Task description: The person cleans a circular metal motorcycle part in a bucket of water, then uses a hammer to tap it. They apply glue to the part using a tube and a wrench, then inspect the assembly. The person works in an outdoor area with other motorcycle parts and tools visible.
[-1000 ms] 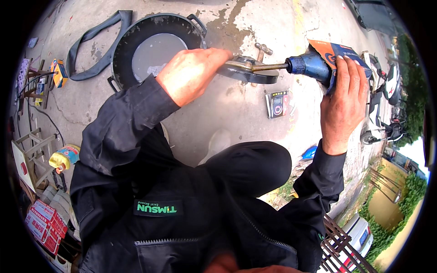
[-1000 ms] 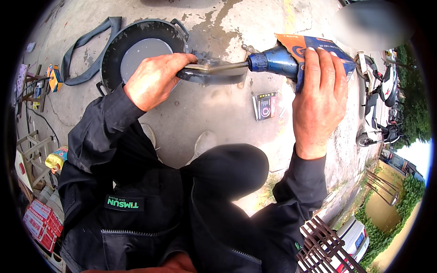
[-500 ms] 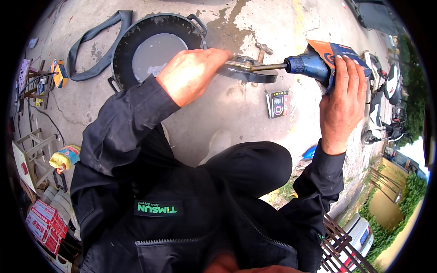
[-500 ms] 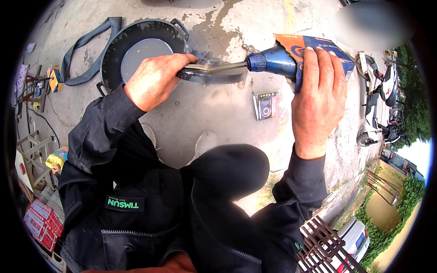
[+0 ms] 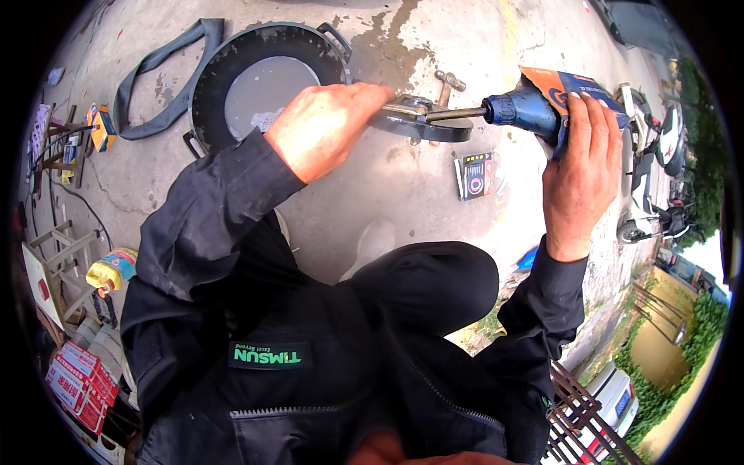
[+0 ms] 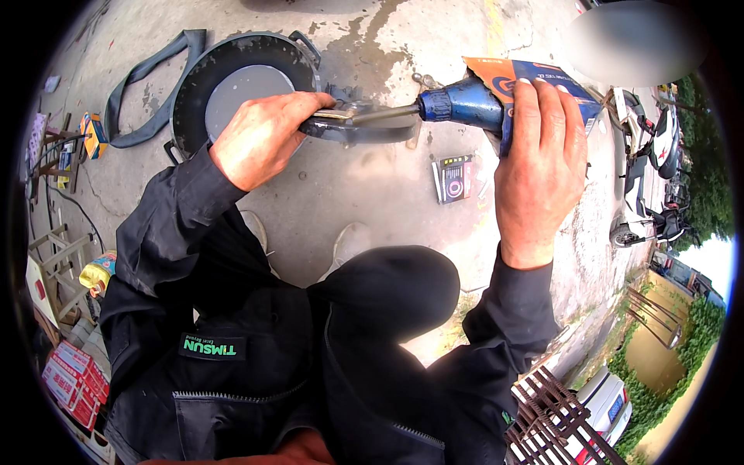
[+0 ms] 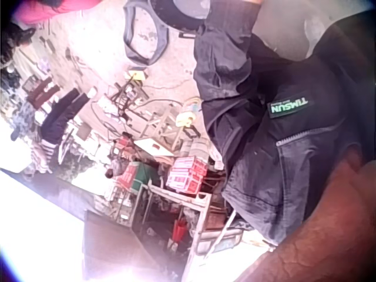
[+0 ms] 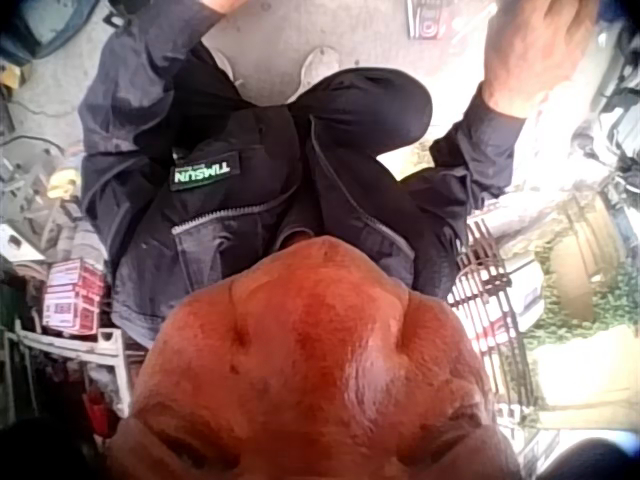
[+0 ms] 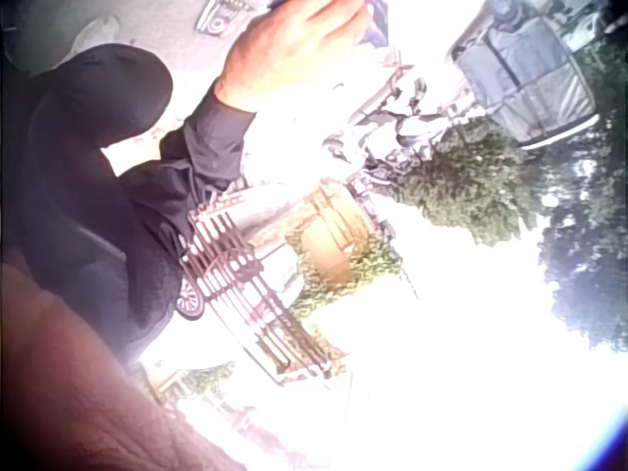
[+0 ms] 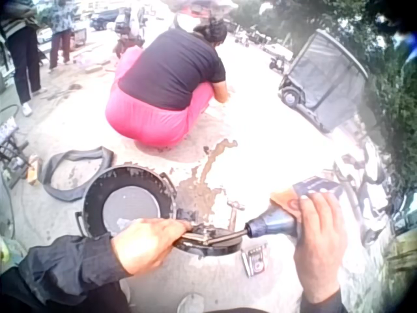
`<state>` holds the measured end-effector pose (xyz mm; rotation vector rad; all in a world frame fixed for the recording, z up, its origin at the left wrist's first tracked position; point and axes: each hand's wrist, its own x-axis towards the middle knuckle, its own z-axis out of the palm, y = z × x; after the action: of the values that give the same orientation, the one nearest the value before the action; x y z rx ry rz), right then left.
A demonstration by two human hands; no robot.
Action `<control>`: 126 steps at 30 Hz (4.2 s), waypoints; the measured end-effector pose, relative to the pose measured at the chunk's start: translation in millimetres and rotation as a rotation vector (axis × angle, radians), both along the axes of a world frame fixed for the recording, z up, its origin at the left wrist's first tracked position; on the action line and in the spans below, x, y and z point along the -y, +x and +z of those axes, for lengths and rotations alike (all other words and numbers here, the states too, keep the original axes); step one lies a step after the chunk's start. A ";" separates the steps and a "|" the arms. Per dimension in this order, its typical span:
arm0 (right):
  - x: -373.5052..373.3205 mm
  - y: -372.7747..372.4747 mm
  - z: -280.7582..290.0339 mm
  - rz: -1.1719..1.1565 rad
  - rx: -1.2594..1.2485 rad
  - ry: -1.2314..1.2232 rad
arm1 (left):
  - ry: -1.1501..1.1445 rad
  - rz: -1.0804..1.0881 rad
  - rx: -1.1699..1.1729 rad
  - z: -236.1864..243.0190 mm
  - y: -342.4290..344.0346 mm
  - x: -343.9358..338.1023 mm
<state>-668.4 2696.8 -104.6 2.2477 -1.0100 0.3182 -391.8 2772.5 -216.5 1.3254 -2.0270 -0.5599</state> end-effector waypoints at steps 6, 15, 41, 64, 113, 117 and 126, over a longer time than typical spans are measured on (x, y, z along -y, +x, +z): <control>-0.5 -8.9 -10.6 -0.039 0.029 0.036 | -0.009 0.004 -0.003 -3.6 -2.8 0.9; 3.2 -38.5 -77.1 -0.098 0.310 0.307 | -0.008 0.014 0.053 -5.6 3.4 -3.1; -143.6 -224.5 -232.6 -0.761 1.761 1.513 | 0.140 0.050 0.034 23.6 -85.5 73.9; 52.5 68.8 -138.7 -0.310 0.758 1.100 | 0.381 0.402 -0.088 20.1 -33.4 101.8; 16.4 68.3 -106.8 -0.095 1.972 1.581 | 0.435 0.553 -1.049 -11.3 -10.0 97.9; 83.5 19.8 -88.2 0.012 1.636 1.615 | 0.580 0.218 -0.780 5.1 0.1 94.7; 91.4 18.1 -88.2 -0.036 1.672 1.729 | 0.655 0.234 -0.860 -10.6 6.6 100.5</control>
<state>-650.3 2605.4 -192.8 2.9287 -2.9312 2.2371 -385.2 2672.1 -227.1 1.3026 -0.9934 -1.4604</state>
